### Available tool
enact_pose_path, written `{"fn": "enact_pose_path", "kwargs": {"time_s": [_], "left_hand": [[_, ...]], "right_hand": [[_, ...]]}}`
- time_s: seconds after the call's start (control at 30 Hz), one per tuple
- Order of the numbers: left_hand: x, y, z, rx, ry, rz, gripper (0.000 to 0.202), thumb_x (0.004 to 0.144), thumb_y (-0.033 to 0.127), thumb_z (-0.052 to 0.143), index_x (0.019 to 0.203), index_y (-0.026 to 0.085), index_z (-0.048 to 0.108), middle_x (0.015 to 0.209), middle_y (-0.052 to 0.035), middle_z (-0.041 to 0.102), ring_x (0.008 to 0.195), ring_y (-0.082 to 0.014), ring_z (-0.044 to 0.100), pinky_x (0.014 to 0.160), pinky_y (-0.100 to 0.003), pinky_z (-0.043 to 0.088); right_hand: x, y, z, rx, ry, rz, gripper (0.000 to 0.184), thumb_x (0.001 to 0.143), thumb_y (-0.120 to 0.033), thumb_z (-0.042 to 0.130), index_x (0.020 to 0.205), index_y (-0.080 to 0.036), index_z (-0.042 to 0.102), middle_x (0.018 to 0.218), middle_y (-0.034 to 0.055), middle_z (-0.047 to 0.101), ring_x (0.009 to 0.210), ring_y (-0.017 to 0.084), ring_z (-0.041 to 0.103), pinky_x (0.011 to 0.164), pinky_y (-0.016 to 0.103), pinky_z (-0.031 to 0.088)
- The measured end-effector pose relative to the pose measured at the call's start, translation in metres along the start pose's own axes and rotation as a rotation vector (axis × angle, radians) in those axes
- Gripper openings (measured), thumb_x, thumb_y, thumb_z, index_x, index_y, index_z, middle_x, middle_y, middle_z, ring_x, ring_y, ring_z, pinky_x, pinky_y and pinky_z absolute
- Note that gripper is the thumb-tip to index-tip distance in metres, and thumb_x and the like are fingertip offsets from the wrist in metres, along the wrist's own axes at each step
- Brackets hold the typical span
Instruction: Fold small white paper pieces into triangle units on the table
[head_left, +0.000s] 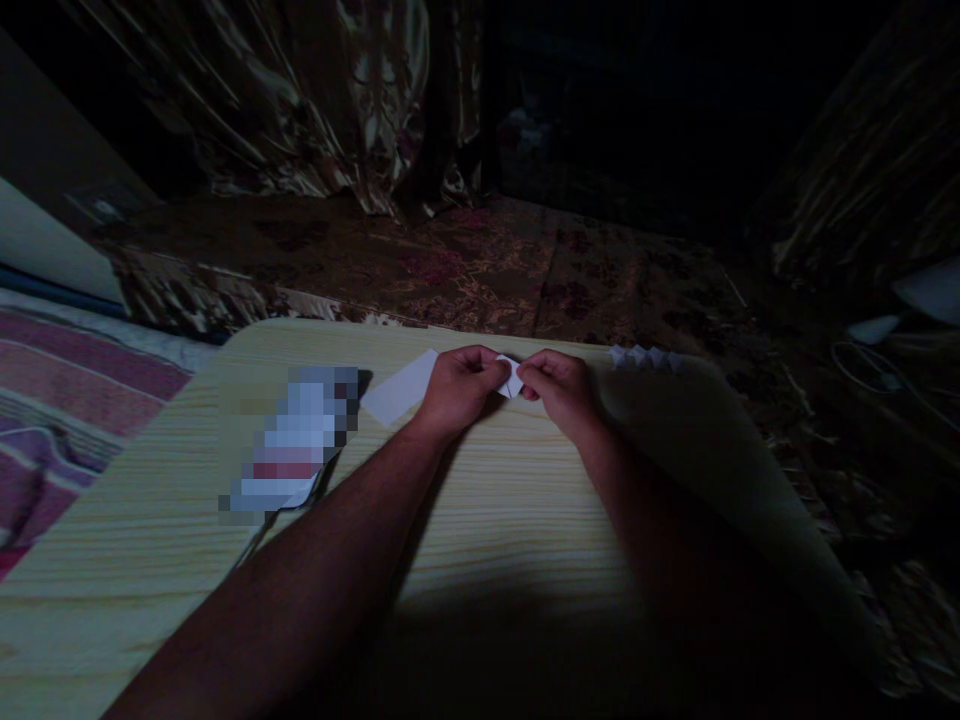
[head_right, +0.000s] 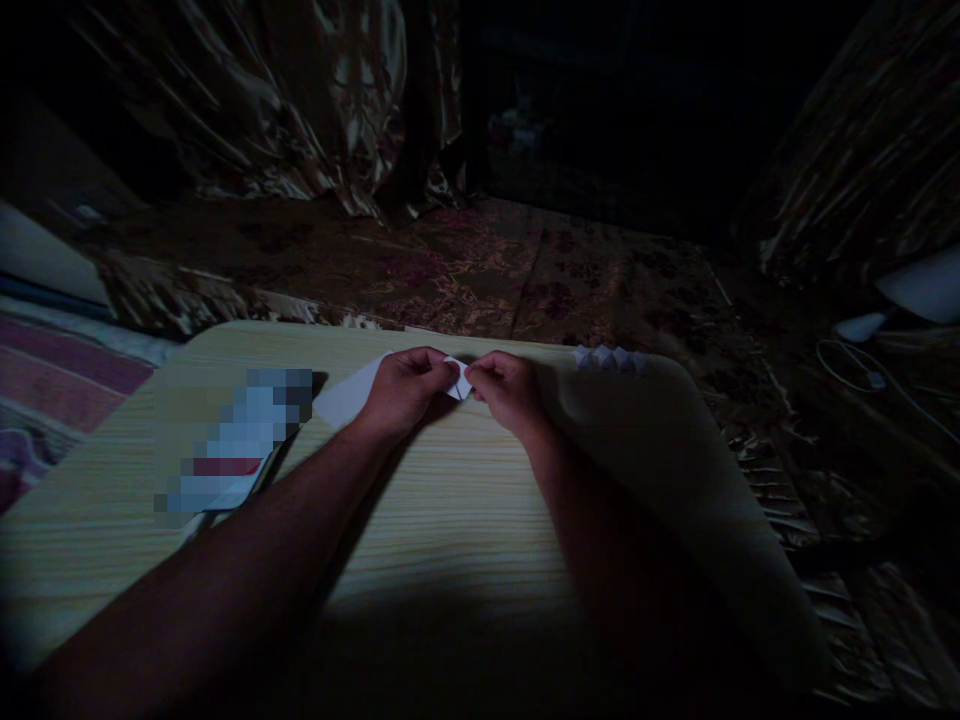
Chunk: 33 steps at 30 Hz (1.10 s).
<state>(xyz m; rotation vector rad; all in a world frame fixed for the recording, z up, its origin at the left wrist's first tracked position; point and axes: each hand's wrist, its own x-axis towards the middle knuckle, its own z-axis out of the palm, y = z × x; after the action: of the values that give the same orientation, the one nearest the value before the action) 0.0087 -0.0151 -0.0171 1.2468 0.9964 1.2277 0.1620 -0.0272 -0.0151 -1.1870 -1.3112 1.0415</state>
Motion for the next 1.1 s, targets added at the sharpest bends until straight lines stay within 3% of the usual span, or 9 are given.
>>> {"fn": "enact_pose_path", "kwargs": {"time_s": [0.37, 0.67, 0.93, 1.1], "left_hand": [[-0.0008, 0.0027, 0.0026, 0.002, 0.017, 0.000, 0.022, 0.069, 0.033, 0.072, 0.067, 0.014, 0.062, 0.062, 0.0010, 0.060, 0.052, -0.0082, 0.049, 0.052, -0.021, 0.038], [-0.0012, 0.0014, -0.0023, 0.143, -0.107, 0.001, 0.023, 0.070, 0.033, 0.071, 0.067, 0.014, 0.060, 0.061, 0.0011, 0.058, 0.051, -0.0074, 0.045, 0.048, -0.021, 0.032], [0.0003, -0.0007, -0.0016, 0.155, -0.089, 0.021, 0.022, 0.072, 0.033, 0.068, 0.066, 0.015, 0.056, 0.059, 0.0018, 0.057, 0.050, -0.0080, 0.045, 0.048, -0.021, 0.033], [-0.0014, 0.0012, -0.0018, 0.272, -0.129, 0.062, 0.021, 0.075, 0.033, 0.064, 0.070, 0.013, 0.062, 0.064, -0.0001, 0.061, 0.055, -0.0099, 0.049, 0.052, -0.022, 0.035]], "right_hand": [[0.0006, 0.0008, 0.0014, -0.076, 0.022, -0.064, 0.017, 0.072, -0.033, 0.065, 0.067, -0.018, 0.058, 0.058, -0.0021, 0.060, 0.049, 0.009, 0.048, 0.047, 0.022, 0.036], [0.0010, 0.0035, -0.0023, -0.128, 0.008, -0.117, 0.014, 0.072, -0.028, 0.064, 0.066, -0.017, 0.057, 0.058, -0.0025, 0.057, 0.054, 0.010, 0.050, 0.051, 0.023, 0.038], [0.0003, -0.0022, 0.0014, -0.184, 0.011, -0.167, 0.014, 0.073, -0.029, 0.062, 0.067, -0.017, 0.058, 0.062, -0.0016, 0.058, 0.059, 0.012, 0.054, 0.055, 0.024, 0.040], [-0.0004, -0.0049, -0.0025, -0.232, 0.004, -0.166, 0.017, 0.075, -0.032, 0.061, 0.067, -0.018, 0.057, 0.062, -0.0011, 0.059, 0.060, 0.013, 0.054, 0.055, 0.024, 0.040]]}}
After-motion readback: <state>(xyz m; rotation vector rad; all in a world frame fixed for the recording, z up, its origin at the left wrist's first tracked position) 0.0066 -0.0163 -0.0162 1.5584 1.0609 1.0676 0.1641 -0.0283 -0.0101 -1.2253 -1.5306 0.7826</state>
